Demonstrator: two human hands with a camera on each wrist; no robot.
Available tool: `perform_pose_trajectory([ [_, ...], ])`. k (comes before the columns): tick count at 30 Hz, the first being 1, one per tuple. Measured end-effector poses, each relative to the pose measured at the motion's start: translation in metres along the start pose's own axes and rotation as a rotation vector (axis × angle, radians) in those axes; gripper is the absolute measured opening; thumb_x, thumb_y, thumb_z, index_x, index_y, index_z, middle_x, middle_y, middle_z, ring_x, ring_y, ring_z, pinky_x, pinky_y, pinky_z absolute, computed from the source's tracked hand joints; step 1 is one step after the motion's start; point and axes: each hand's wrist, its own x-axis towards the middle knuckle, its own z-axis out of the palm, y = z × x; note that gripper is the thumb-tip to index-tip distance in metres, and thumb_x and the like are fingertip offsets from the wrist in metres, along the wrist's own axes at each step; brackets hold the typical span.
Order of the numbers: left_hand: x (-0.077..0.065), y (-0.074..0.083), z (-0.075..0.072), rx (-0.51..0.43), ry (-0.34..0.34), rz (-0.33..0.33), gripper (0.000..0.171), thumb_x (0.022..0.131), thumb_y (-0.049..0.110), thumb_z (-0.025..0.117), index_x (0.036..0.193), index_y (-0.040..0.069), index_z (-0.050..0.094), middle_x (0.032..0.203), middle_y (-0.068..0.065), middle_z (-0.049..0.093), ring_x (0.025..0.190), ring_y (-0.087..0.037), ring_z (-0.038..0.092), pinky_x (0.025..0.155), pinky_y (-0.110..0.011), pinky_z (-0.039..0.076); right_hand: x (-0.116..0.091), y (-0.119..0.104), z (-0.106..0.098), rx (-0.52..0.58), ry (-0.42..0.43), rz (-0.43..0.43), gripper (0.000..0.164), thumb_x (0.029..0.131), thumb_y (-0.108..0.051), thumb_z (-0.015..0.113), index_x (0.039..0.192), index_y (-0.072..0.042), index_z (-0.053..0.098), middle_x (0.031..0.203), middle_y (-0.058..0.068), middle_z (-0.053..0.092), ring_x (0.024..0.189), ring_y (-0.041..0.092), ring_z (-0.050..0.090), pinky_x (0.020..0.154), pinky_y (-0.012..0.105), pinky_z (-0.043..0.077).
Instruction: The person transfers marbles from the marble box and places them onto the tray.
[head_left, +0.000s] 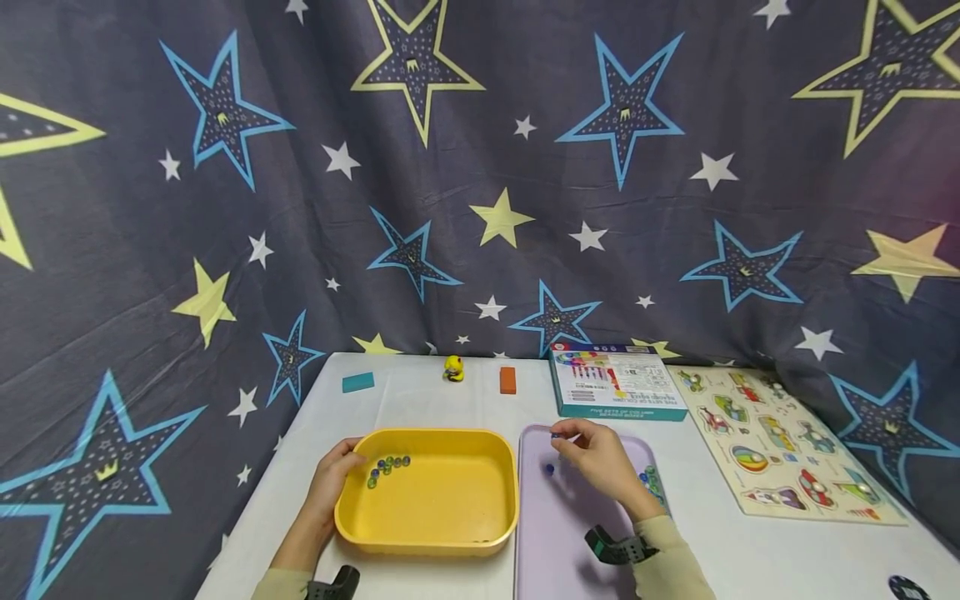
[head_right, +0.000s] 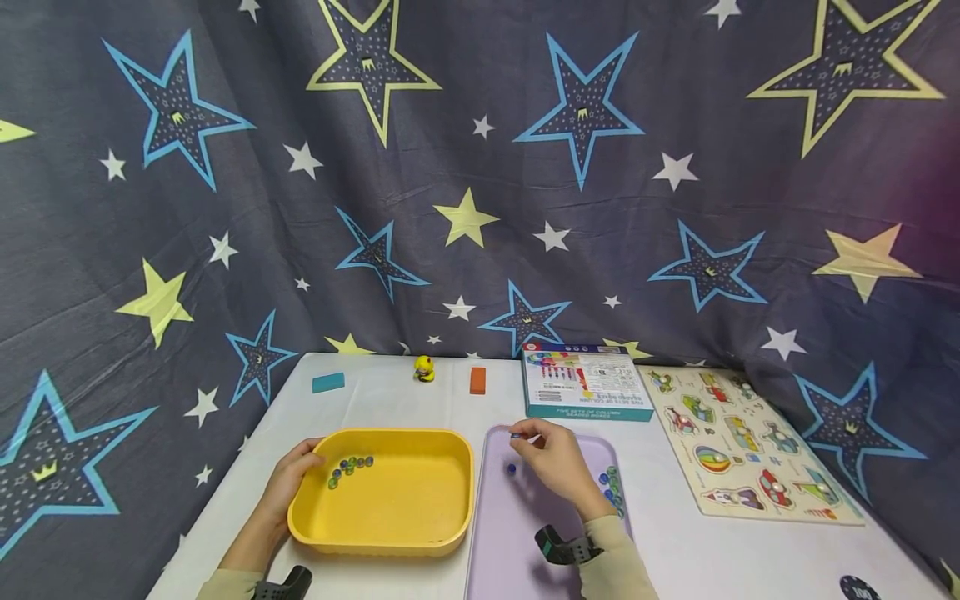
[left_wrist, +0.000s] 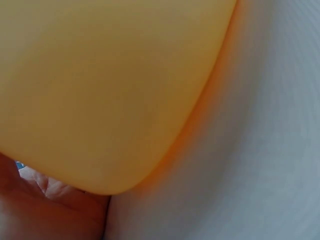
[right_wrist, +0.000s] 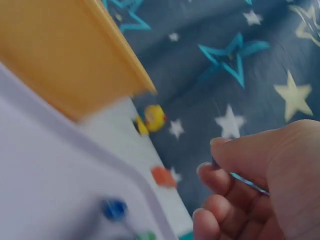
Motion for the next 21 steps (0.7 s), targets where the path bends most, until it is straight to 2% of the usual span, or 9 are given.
perform_pose_trajectory([
  [6, 0.000, 0.000, 0.000, -0.010, 0.006, -0.003, 0.033, 0.083, 0.012, 0.045, 0.114, 0.005, 0.052, 0.115, -0.012, 0.053, 0.101, -0.025, 0.048, 0.082, -0.028, 0.043, -0.001, 0.022, -0.022, -0.094, -0.015, 0.106, 0.020, 0.079, -0.018, 0.068, 0.096, -0.009, 0.065, 0.081, -0.001, 0.062, 0.064, 0.014, 0.054, 0.052, 0.025, 0.045],
  [10, 0.000, 0.000, 0.000, -0.004, 0.010, 0.000, 0.033, 0.083, 0.012, 0.045, 0.114, 0.005, 0.052, 0.115, -0.011, 0.053, 0.101, -0.025, 0.048, 0.082, -0.027, 0.043, -0.002, 0.030, -0.028, -0.152, -0.033, 0.124, 0.019, 0.076, -0.015, 0.070, 0.094, -0.009, 0.064, 0.081, -0.001, 0.061, 0.064, 0.014, 0.053, 0.052, 0.025, 0.044],
  [14, 0.000, 0.000, 0.000, 0.008, 0.012, 0.010, 0.033, 0.083, 0.013, 0.045, 0.114, 0.005, 0.052, 0.115, -0.011, 0.053, 0.101, -0.025, 0.048, 0.082, -0.026, 0.043, -0.003, 0.035, -0.026, -0.186, -0.063, 0.129, 0.016, 0.075, -0.017, 0.071, 0.090, -0.011, 0.065, 0.077, -0.002, 0.061, 0.060, 0.012, 0.052, 0.051, 0.024, 0.043],
  [18, -0.001, 0.000, 0.000, 0.008, 0.006, 0.014, 0.033, 0.084, 0.013, 0.045, 0.115, 0.005, 0.052, 0.116, -0.012, 0.053, 0.101, -0.025, 0.048, 0.082, -0.026, 0.043, -0.002, 0.040, -0.017, -0.201, -0.082, 0.169, 0.013, 0.077, -0.018, 0.069, 0.087, -0.011, 0.066, 0.076, -0.003, 0.062, 0.061, 0.012, 0.051, 0.052, 0.024, 0.043],
  [21, 0.000, 0.000, 0.000, 0.002, 0.006, 0.008, 0.033, 0.084, 0.013, 0.045, 0.115, 0.005, 0.052, 0.116, -0.012, 0.052, 0.101, -0.025, 0.048, 0.082, -0.026, 0.043, -0.003, 0.042, -0.011, -0.206, -0.058, 0.204, 0.010, 0.077, -0.016, 0.069, 0.085, -0.011, 0.066, 0.076, -0.002, 0.062, 0.062, 0.012, 0.051, 0.053, 0.025, 0.043],
])
